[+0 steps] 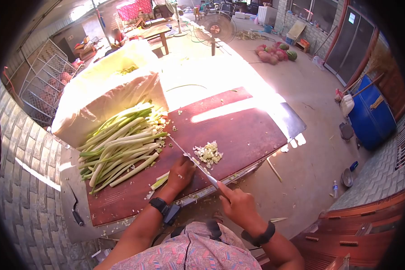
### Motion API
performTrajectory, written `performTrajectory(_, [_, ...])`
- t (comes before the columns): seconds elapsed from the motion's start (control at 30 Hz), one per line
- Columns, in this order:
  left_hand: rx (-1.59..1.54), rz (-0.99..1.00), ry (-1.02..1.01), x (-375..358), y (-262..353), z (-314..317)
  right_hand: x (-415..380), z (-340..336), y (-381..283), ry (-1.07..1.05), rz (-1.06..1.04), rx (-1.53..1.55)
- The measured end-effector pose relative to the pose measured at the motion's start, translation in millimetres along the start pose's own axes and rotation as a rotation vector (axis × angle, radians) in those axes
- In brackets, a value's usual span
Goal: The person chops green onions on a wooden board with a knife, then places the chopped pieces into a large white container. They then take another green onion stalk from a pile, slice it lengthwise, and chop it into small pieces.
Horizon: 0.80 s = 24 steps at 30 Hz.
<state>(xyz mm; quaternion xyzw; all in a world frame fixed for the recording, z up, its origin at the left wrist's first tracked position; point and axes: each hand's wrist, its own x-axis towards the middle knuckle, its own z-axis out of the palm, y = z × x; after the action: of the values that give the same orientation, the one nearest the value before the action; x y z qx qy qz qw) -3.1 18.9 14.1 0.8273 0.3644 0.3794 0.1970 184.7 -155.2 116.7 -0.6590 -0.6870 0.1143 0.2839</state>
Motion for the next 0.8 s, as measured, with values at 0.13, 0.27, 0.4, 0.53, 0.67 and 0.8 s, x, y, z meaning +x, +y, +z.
performTrajectory(0.13, [-0.001, 0.075, 0.008, 1, -5, 3, 0, -5, -3, -0.061, 0.032, -0.037])
performTrajectory(0.27, [-0.019, 0.086, 0.019, 1, -6, 4, 18, 13, -4, -0.086, 0.031, -0.054])
performTrajectory(0.4, [-0.007, 0.064, 0.000, 1, -6, 4, 37, 59, 25, 0.007, -0.001, 0.041])
performTrajectory(0.53, [-0.028, 0.059, -0.011, 3, -2, -1, 44, 68, 30, 0.109, 0.036, 0.162])
performTrajectory(0.67, [-0.045, 0.006, 0.004, 0, 0, 1, 24, 37, 19, 0.076, 0.027, 0.130])
performTrajectory(0.8, [-0.066, -0.012, 0.019, -2, -3, 2, 6, 5, 3, -0.051, 0.004, 0.027])
